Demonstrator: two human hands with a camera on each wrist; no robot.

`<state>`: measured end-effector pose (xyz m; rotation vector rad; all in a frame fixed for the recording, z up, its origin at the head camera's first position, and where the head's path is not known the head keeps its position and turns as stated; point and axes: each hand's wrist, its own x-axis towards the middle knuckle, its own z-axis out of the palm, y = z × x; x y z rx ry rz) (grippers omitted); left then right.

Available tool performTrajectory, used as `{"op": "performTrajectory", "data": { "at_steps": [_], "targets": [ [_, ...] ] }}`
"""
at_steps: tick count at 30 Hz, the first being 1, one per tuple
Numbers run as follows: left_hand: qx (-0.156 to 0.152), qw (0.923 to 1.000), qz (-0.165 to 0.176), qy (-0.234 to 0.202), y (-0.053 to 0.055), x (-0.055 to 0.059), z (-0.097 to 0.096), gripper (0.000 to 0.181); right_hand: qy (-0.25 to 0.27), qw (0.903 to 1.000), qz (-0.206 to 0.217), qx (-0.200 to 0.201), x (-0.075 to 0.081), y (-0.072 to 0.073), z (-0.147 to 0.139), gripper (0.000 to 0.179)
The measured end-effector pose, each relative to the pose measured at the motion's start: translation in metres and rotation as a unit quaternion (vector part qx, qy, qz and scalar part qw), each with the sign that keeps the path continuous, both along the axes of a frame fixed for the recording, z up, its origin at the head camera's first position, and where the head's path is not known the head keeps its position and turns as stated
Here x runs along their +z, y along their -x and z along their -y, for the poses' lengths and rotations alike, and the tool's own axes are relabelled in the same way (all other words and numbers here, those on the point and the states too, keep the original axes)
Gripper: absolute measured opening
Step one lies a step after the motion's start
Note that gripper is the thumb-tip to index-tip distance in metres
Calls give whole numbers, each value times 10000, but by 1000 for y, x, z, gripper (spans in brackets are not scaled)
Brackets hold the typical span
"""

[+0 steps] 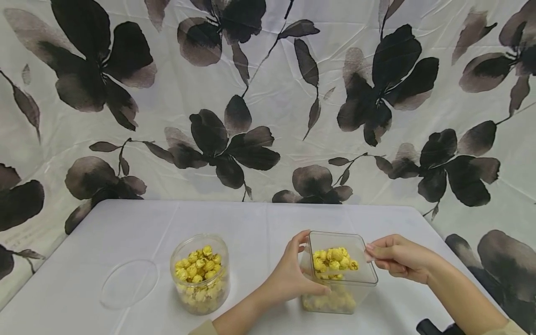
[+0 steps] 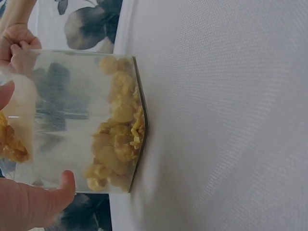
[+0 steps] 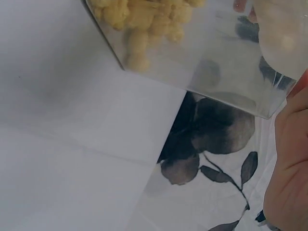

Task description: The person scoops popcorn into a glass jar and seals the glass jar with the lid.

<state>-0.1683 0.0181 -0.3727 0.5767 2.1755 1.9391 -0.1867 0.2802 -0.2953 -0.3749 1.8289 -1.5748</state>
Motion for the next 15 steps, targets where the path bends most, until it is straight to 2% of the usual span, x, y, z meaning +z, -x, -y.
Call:
{"op": "performTrajectory", "data": {
  "at_steps": [15],
  "targets": [
    [36,9999,5,125,1,-3,1,108,247,9994,154,176,-5,-7,-4,29]
  ]
}}
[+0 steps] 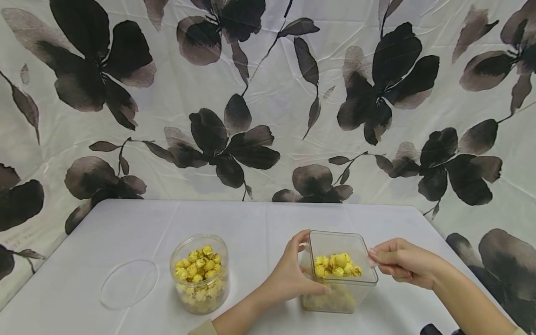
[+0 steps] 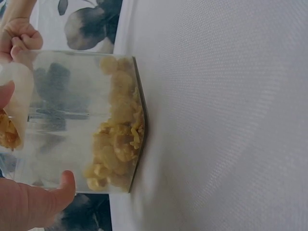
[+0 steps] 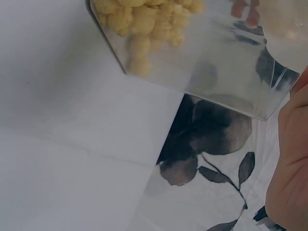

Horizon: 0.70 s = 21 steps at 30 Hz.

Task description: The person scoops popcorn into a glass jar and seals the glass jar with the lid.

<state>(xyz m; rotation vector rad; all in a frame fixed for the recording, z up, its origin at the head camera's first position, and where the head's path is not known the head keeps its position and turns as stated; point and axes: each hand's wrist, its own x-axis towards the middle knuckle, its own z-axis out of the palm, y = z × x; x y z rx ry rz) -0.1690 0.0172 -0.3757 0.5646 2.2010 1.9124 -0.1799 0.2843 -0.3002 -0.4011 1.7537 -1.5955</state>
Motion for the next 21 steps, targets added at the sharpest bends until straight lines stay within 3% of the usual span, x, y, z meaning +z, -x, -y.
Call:
{"op": "performTrajectory", "data": {
  "at_steps": [21],
  "targets": [
    [-11,10000,-26,58,-1,1,0,107,160,9995,232,-116,-3,-2,-7,29]
  ]
}}
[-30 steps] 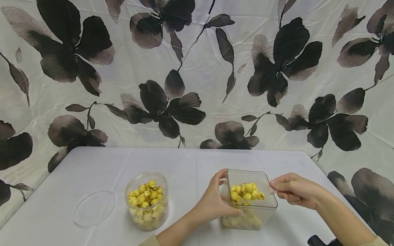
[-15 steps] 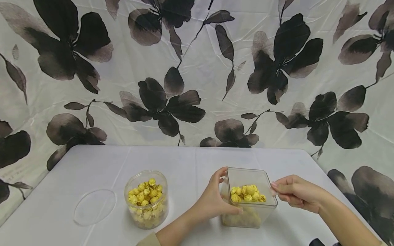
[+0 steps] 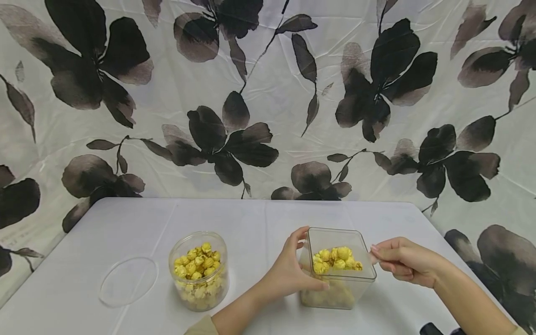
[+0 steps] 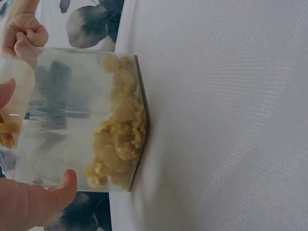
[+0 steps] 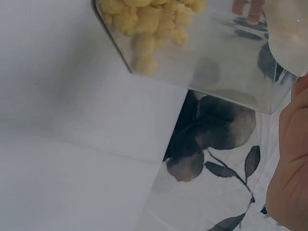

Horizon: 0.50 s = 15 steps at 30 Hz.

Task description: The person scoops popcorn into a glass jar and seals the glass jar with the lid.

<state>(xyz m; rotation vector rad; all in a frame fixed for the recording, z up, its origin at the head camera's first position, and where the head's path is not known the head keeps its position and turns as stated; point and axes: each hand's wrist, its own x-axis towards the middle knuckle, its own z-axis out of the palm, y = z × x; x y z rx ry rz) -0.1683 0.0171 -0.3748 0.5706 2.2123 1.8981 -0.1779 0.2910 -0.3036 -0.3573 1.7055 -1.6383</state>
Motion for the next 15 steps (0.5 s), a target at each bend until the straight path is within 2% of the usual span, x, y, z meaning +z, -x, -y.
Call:
{"op": "performTrajectory", "data": {
  "at_steps": [9,15],
  "targets": [
    [17,10000,49,-37,1,1,0,108,-4,9998,-134,167,1,1,0,30],
    [33,10000,76,-7,2,0,0,109,52,9999,-65,119,0,1,2,28]
  ]
}}
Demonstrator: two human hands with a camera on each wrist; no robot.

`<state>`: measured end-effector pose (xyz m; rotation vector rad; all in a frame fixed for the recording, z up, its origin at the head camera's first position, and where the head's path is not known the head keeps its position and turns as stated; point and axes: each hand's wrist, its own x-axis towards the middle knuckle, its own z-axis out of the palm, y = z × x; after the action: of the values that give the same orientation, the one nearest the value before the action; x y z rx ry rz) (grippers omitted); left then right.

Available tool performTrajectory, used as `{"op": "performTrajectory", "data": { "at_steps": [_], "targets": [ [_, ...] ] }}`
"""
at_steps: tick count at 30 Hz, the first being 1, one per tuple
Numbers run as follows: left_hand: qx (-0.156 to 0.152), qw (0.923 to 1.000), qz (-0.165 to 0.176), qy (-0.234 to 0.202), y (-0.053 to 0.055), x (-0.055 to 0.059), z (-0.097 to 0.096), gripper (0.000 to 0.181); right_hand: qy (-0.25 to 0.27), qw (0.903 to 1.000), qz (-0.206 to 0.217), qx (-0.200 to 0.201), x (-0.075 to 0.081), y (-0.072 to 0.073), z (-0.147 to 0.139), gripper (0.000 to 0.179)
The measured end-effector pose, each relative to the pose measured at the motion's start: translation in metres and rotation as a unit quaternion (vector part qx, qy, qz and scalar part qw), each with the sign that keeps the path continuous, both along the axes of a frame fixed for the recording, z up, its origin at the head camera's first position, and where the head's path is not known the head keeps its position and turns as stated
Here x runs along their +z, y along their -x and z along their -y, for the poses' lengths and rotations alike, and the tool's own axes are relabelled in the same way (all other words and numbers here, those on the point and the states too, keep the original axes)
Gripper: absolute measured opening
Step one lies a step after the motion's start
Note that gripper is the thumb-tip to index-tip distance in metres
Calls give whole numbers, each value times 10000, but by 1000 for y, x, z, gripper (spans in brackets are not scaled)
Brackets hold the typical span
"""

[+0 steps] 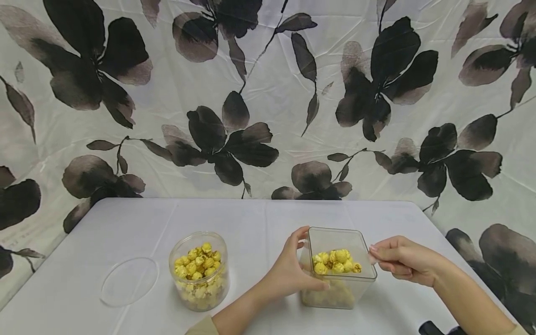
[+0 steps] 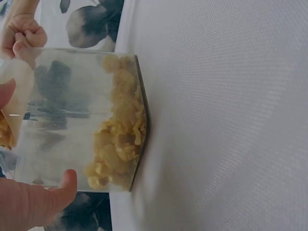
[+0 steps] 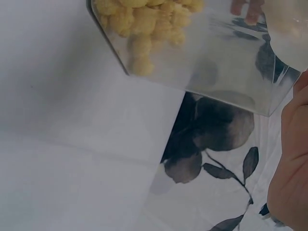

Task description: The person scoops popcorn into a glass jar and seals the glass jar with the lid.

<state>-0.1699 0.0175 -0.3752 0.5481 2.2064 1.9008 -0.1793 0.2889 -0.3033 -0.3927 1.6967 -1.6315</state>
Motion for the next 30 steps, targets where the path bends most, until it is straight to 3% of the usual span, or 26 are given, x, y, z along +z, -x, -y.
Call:
{"op": "performTrajectory", "data": {
  "at_steps": [23,30],
  "targets": [
    [-71,10000,48,-45,-1,2,0,105,93,9997,231,-74,-4,1,-9,29],
    [-80,9999,76,-41,0,2,0,107,122,9996,183,149,-4,1,-9,30]
  ]
}}
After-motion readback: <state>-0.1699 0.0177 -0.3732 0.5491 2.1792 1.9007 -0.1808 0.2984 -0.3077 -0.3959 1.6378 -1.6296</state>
